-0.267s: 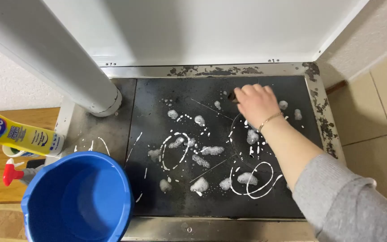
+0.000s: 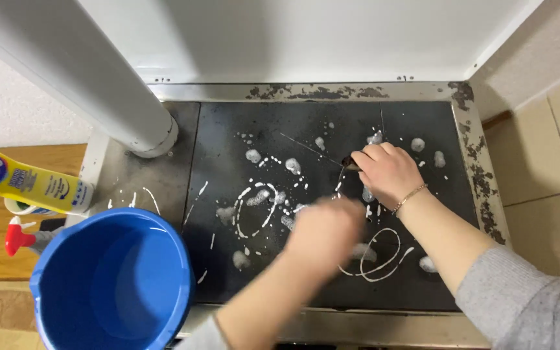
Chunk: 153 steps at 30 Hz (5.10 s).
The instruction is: The person scrubs a dark tiled floor with a soapy cloth in circular motions, spreading foam across the surface. A blue bucket and cleaning supplies are visible nearby.
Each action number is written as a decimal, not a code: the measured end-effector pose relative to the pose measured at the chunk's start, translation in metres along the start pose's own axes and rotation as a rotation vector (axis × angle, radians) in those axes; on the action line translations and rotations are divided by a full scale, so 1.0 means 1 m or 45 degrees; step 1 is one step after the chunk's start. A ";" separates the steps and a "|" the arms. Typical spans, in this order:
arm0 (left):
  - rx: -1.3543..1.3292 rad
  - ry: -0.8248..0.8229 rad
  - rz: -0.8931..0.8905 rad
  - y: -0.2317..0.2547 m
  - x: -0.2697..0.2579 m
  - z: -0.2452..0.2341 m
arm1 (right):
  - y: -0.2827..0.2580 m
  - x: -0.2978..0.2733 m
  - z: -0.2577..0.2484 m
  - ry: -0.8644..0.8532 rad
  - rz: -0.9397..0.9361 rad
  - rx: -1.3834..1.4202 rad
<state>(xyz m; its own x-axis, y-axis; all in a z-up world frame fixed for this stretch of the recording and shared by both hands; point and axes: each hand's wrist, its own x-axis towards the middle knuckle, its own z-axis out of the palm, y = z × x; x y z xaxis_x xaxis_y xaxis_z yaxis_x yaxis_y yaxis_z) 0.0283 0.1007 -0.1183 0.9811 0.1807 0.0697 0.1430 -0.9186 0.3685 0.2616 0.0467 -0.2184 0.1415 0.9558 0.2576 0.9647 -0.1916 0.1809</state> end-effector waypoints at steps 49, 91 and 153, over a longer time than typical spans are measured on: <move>0.314 0.235 0.134 -0.070 0.110 0.140 | -0.041 -0.066 0.058 -0.012 0.768 0.168; 0.343 0.282 -0.006 -0.038 0.345 0.179 | 0.188 -0.020 0.095 -0.175 0.711 0.332; 0.377 -0.045 -0.240 -0.077 0.291 0.115 | 0.115 0.044 0.077 -0.106 0.777 0.622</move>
<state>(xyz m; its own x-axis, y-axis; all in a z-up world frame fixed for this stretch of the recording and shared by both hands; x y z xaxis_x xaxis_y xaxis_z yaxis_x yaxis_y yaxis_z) 0.3182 0.1836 -0.2331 0.9371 0.3490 -0.0076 0.3483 -0.9334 0.0865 0.3957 0.0842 -0.2589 0.6756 0.7303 0.1015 0.6965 -0.5871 -0.4126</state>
